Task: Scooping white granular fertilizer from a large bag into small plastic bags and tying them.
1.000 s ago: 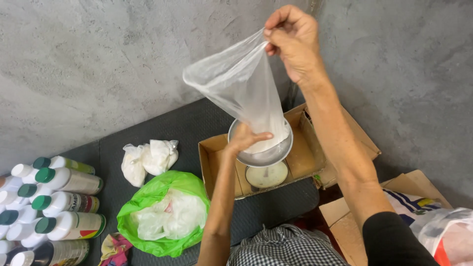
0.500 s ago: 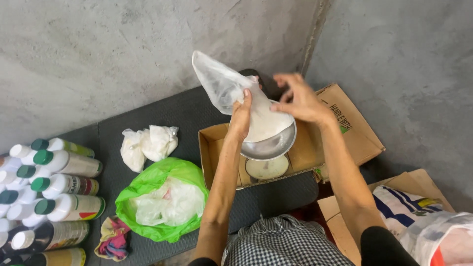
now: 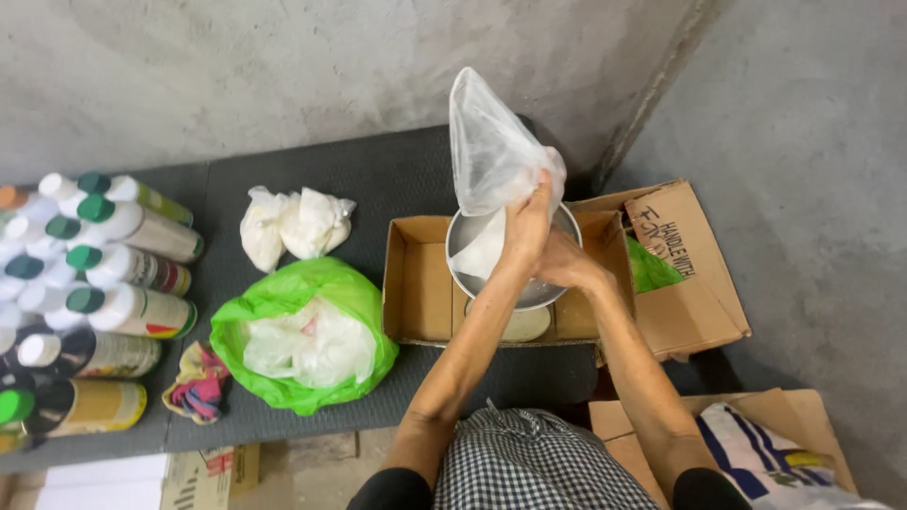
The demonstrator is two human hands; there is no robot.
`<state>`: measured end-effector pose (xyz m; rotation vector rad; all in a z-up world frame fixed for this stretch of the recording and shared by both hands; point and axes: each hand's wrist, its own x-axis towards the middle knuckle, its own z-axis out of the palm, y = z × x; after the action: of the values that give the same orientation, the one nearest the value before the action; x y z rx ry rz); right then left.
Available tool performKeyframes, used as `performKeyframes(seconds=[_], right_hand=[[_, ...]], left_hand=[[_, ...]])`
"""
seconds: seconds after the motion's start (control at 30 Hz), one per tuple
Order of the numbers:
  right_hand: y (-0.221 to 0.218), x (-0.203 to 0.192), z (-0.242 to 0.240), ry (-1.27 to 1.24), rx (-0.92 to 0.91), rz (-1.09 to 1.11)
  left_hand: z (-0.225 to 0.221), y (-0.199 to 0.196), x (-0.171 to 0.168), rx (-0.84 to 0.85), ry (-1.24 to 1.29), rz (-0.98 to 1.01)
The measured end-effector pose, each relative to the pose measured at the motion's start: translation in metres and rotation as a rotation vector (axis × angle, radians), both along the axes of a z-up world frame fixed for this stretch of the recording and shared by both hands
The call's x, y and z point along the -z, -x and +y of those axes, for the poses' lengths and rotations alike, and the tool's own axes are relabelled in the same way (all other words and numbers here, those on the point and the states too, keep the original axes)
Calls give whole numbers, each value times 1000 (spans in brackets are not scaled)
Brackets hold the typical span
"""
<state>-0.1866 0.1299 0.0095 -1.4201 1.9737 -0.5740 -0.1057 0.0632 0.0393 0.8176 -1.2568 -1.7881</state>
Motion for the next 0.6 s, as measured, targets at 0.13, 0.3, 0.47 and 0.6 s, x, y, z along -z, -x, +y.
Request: performKeyframes(seconds=[0.13, 0.3, 0.47, 0.6], right_hand=[[18, 38, -5, 56, -62, -61], [7, -2, -5, 234, -112, -239], [0, 39, -27, 119, 4, -41], [2, 78, -43, 481, 138, -63]], left_hand=[[-4, 16, 21, -74, -109, 52], [-19, 11, 28, -82, -205, 319], [-27, 10, 15, -76, -335, 461], [-33, -1, 7, -30, -401, 472]])
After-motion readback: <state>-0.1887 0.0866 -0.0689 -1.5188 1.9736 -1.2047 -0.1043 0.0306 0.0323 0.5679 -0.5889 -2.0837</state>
